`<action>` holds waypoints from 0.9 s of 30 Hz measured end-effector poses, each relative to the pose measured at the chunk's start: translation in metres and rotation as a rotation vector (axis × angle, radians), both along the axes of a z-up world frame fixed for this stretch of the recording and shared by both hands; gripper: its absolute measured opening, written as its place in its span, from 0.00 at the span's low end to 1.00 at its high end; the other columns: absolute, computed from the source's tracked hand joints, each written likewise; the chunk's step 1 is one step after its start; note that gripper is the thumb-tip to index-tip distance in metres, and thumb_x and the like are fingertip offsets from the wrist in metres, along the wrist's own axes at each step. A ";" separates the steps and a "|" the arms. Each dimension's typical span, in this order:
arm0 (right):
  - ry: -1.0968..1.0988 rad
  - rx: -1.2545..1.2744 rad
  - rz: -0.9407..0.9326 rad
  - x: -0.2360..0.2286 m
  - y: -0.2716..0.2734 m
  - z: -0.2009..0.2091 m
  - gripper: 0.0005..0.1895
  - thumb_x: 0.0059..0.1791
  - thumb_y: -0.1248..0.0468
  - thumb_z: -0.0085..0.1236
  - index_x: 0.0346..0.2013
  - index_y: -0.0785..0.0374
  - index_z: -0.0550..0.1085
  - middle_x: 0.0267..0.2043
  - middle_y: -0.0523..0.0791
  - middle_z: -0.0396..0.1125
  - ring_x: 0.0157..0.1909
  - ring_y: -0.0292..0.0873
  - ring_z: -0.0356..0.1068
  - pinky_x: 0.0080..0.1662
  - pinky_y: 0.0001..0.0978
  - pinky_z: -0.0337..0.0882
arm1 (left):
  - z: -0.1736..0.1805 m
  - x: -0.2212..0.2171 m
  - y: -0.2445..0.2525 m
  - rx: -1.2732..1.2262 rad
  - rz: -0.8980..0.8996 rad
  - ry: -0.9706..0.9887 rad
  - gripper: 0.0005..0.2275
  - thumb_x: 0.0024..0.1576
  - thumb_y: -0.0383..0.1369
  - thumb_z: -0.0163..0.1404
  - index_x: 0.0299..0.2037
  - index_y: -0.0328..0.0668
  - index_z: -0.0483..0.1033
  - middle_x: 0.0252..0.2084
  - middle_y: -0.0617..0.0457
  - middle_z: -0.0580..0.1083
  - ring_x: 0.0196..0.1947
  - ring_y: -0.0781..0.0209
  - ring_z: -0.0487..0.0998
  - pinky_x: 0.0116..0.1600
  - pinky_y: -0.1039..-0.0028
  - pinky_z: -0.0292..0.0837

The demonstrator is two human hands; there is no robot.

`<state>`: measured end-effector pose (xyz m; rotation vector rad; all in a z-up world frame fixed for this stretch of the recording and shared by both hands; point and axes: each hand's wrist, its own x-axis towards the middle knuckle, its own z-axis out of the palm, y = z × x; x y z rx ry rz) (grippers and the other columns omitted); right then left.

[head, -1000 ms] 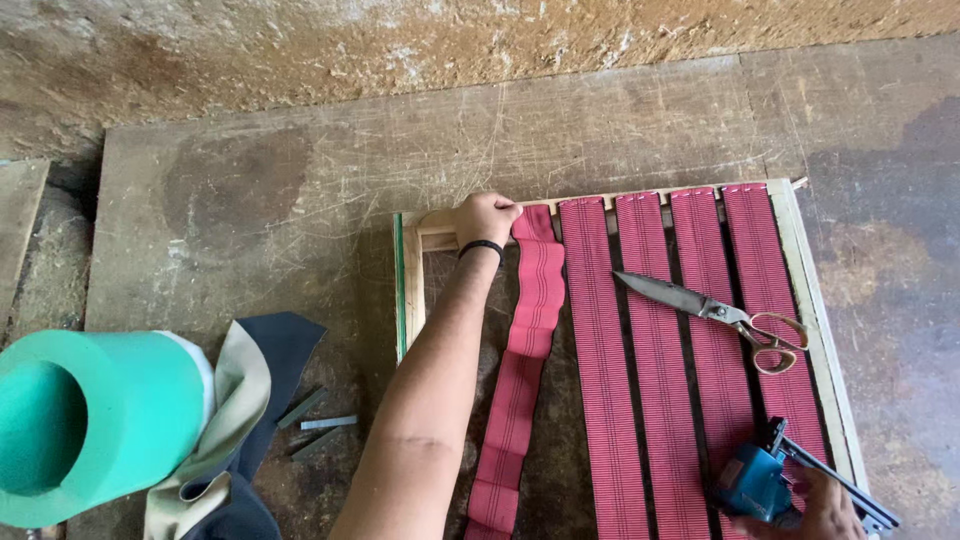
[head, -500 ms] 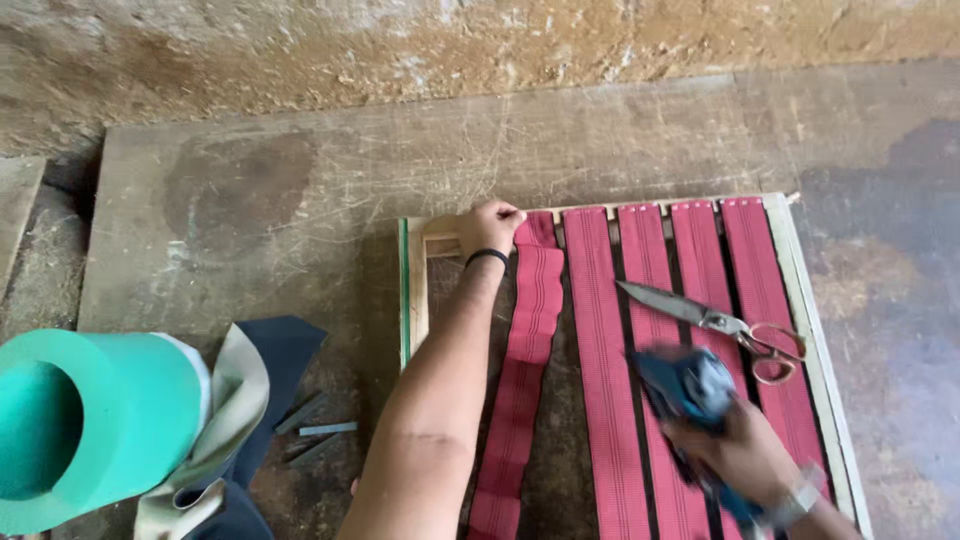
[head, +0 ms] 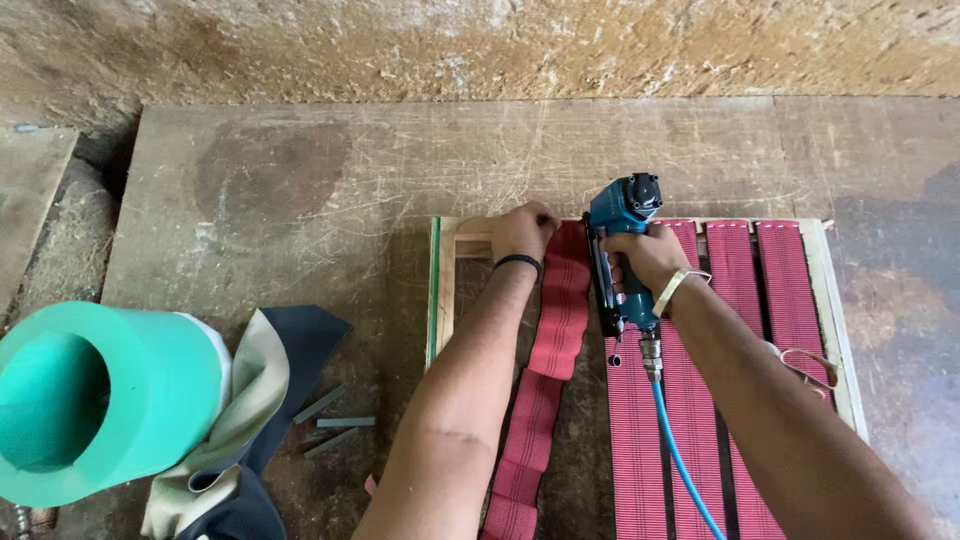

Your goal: The person attaches red fabric strips to a wooden frame using a pneumatic staple gun. They position each strip, staple it at both ends, and trim the excess fabric with scissors.

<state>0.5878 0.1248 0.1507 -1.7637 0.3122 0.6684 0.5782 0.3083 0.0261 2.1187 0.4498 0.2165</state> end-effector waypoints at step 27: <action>-0.039 -0.121 0.025 -0.006 0.020 -0.010 0.07 0.46 0.68 0.58 0.25 0.68 0.74 0.20 0.47 0.66 0.18 0.43 0.66 0.23 0.37 0.69 | -0.002 0.001 -0.002 -0.002 0.013 0.013 0.06 0.52 0.35 0.60 0.36 0.45 0.82 0.36 0.48 0.81 0.40 0.49 0.83 0.46 0.60 0.77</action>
